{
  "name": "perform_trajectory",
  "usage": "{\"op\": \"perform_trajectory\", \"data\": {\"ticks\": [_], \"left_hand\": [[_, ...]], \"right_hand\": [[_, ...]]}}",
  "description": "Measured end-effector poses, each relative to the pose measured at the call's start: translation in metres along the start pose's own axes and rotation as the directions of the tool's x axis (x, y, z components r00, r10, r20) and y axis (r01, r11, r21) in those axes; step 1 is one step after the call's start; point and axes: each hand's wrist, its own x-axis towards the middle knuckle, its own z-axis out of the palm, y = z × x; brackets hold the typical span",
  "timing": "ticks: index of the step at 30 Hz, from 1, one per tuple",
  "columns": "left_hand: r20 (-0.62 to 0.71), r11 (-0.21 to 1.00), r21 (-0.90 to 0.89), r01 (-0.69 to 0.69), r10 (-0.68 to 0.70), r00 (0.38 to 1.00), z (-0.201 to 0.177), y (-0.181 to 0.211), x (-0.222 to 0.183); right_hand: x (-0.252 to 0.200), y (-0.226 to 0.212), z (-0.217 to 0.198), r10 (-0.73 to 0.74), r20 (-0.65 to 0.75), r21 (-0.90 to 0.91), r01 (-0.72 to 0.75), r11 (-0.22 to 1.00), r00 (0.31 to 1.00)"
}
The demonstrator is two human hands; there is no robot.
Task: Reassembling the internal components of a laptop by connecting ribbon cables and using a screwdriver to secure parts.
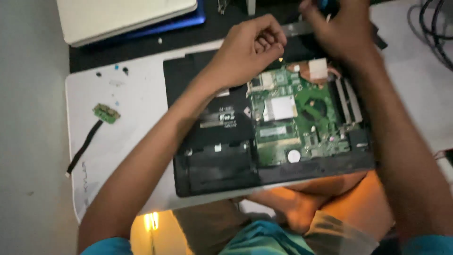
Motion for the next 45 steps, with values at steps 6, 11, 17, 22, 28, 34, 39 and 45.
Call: {"op": "perform_trajectory", "data": {"ticks": [6,11,17,22,28,34,39,45], "left_hand": [[0.07,0.937,-0.262,0.231,-0.22,0.973,-0.01,-0.013,0.003],[0.074,0.883,-0.358,0.304,-0.297,0.952,-0.02,-0.006,-0.002],[0.063,0.93,-0.242,0.277,-0.27,0.961,-0.02,0.0,-0.007],[0.043,0.941,-0.256,0.222,-0.218,0.975,-0.017,-0.003,-0.008],[0.063,0.858,-0.448,0.25,-0.249,0.966,-0.009,0.008,-0.008],[-0.011,0.936,-0.291,0.198,-0.21,0.978,0.001,0.0,-0.011],[-0.023,0.936,-0.299,0.186,-0.202,0.979,0.004,0.004,-0.012],[-0.025,0.928,-0.317,0.196,-0.215,0.976,0.001,0.01,-0.011]], "right_hand": [[-0.017,-0.034,-0.019,-0.056,-0.076,0.042,0.06,0.997,0.996],[-0.008,-0.065,-0.034,-0.084,0.037,0.002,0.084,0.996,0.996],[-0.015,-0.059,-0.033,-0.086,0.141,-0.021,0.09,0.996,0.986],[-0.009,-0.077,-0.036,-0.102,0.114,0.288,0.065,0.955,0.988],[-0.005,-0.095,-0.034,-0.107,0.111,0.396,0.055,0.917,0.988],[-0.007,-0.09,-0.032,-0.179,0.046,0.344,0.152,0.927,0.983],[-0.013,-0.076,-0.035,-0.235,0.018,0.306,0.219,0.927,0.972],[-0.019,-0.067,-0.042,-0.296,0.036,0.177,0.285,0.942,0.955]]}}
